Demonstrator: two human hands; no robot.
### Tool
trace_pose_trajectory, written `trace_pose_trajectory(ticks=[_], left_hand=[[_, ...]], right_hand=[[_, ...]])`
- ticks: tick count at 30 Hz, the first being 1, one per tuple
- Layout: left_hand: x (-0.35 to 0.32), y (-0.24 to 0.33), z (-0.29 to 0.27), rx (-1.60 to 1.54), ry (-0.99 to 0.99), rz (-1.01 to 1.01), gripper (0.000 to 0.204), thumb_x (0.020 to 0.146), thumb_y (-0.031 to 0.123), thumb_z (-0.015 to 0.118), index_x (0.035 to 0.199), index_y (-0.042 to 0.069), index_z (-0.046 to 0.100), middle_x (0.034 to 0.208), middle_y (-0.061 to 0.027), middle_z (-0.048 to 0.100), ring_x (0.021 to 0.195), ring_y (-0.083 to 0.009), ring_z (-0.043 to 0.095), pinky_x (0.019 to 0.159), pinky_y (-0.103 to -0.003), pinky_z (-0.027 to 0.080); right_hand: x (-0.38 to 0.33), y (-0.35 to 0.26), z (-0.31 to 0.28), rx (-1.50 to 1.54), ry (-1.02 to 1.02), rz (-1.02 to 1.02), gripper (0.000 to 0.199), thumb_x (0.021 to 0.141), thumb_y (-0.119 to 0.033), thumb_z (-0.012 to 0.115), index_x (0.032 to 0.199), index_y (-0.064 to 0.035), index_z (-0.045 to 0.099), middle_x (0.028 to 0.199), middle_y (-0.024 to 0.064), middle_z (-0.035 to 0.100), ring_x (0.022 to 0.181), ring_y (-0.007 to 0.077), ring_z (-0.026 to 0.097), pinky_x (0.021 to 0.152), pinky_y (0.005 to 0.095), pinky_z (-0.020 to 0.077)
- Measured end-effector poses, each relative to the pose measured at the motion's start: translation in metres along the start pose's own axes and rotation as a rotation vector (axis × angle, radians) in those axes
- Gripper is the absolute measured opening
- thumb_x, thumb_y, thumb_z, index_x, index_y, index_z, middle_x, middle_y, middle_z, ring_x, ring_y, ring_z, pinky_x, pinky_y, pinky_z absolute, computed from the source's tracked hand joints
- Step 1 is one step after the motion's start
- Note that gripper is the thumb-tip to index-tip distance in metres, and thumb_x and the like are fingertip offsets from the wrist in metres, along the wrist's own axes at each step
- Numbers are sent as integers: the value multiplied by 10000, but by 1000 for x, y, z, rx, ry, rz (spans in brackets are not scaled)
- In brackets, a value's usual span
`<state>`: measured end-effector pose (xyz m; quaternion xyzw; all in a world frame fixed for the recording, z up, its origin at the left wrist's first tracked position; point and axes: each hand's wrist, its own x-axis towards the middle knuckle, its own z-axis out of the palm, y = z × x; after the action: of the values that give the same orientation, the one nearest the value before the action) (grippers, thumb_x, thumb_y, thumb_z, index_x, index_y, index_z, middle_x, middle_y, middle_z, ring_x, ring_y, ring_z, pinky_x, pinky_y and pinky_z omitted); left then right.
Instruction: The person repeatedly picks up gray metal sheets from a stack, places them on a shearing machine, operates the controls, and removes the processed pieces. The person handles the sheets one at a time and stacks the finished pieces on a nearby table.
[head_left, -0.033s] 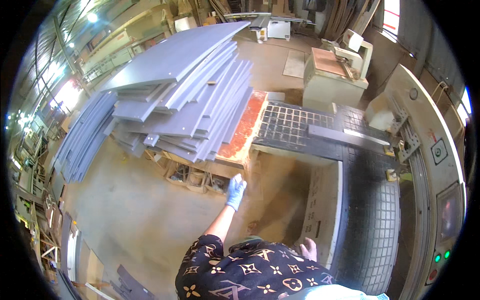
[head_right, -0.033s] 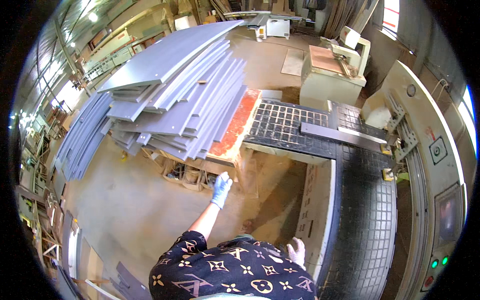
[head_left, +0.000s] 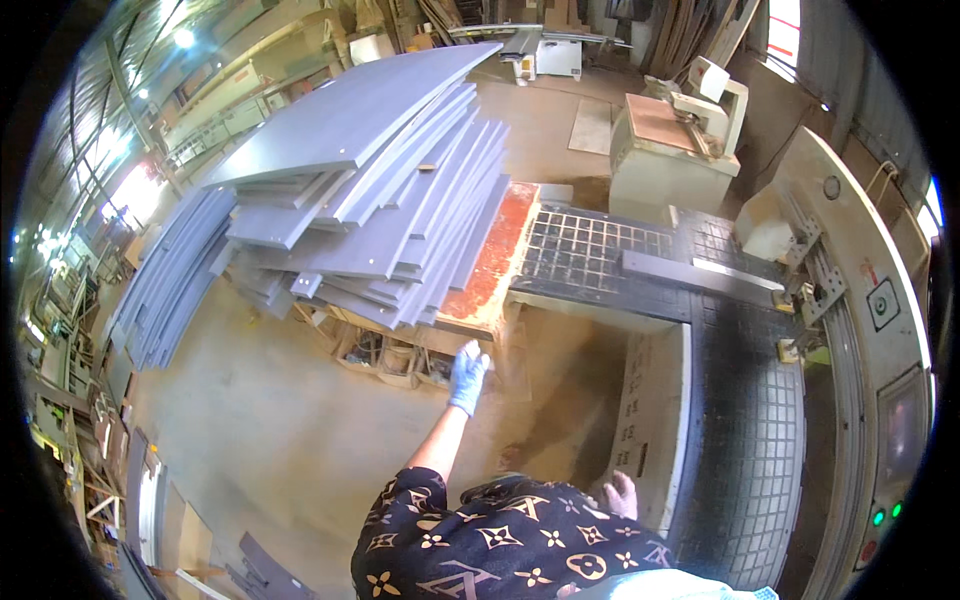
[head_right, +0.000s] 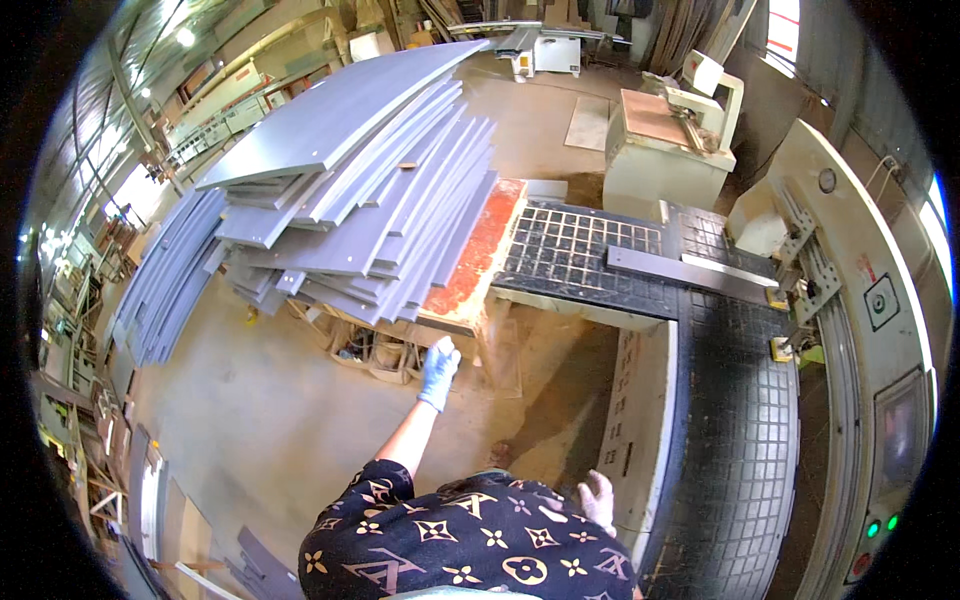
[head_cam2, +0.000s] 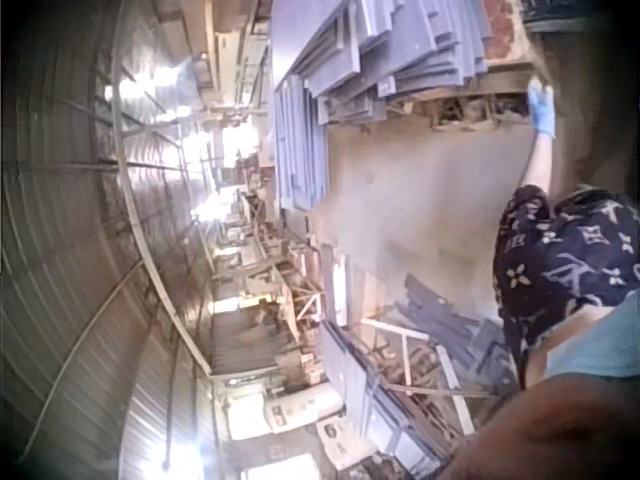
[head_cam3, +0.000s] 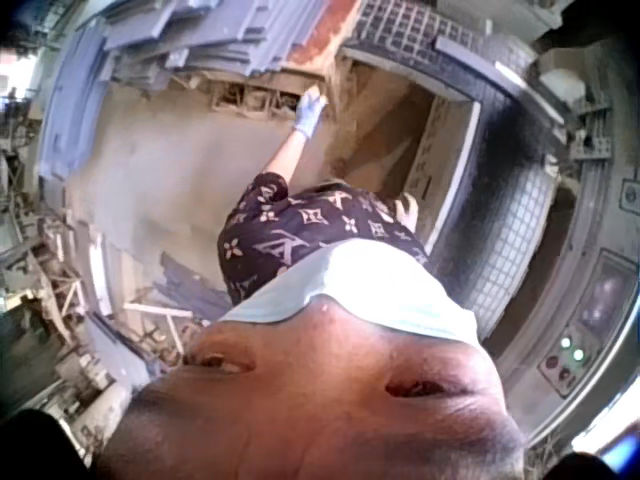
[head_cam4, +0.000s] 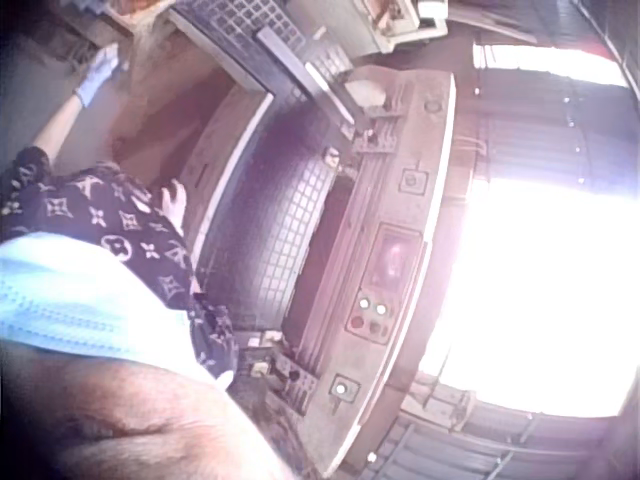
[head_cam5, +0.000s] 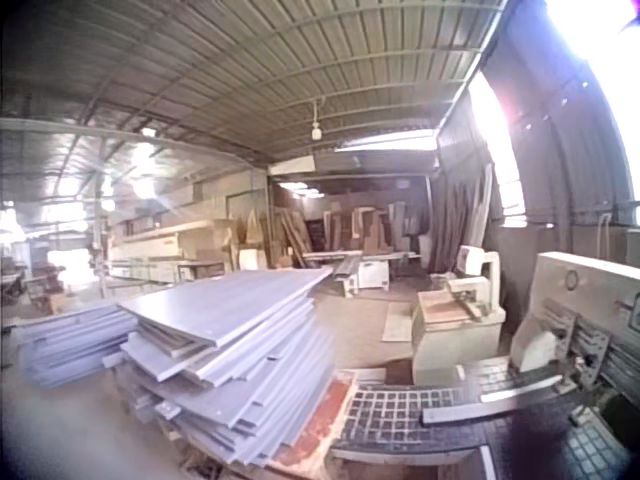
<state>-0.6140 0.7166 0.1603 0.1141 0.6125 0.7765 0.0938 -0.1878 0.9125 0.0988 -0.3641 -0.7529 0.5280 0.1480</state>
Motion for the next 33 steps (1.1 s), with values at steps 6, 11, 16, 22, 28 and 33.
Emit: trace_pose_trajectory(ticks=[6, 11, 16, 22, 28, 33], left_hand=[[73, 135, -20, 567, 147, 533, 417, 864, 205, 576, 1230, 43, 457, 1209, -124, 496, 1126, -214, 472, 973, -362, 361], [116, 238, -29, 1224, 293, 874, 469, 728, 198, 646, 1180, 158, 527, 1279, -113, 459, 1218, -327, 395, 1026, -455, 307], [160, 222, -54, 1518, 281, 794, 370, 702, 242, 669, 1054, 164, 585, 1198, -61, 544, 1127, -265, 478, 996, -425, 336], [163, 224, -23, 1514, 257, 814, 294, 699, 207, 654, 985, 148, 617, 1115, -61, 600, 1055, -248, 535, 944, -401, 387], [172, 210, -29, 1557, 432, 726, 331, 730, 241, 625, 1046, 140, 611, 1095, -70, 616, 1023, -251, 555, 947, -411, 386], [184, 207, -29, 1635, 477, 747, 358, 725, 241, 638, 1067, 143, 594, 1110, -65, 602, 1026, -250, 551, 971, -429, 367]], right_hand=[[77, -75, 45, 66, -79, 33, 372, 826, -143, 623, 1154, 9, 536, 1111, 148, 590, 1038, 227, 569, 908, 321, 443], [112, -82, 93, 146, -74, 58, 377, 821, -167, 626, 1146, 4, 544, 1106, 151, 590, 1032, 236, 575, 900, 319, 445], [127, -118, 103, -97, -123, 29, 388, 801, -207, 637, 1121, -1, 564, 1050, 164, 612, 982, 266, 605, 863, 328, 470], [187, -109, 53, -250, -82, 46, 497, 767, -290, 653, 1173, -23, 551, 1143, 180, 589, 1066, 315, 562, 922, 353, 438], [297, -146, -9, -465, 43, 25, 632, 714, -294, 702, 1262, -72, 481, 1260, 181, 508, 1172, 326, 475, 990, 385, 379], [408, -135, -64, -694, 155, -118, 789, 618, -257, 793, 1304, -143, 420, 1270, 158, 486, 1171, 333, 449, 980, 406, 378]])
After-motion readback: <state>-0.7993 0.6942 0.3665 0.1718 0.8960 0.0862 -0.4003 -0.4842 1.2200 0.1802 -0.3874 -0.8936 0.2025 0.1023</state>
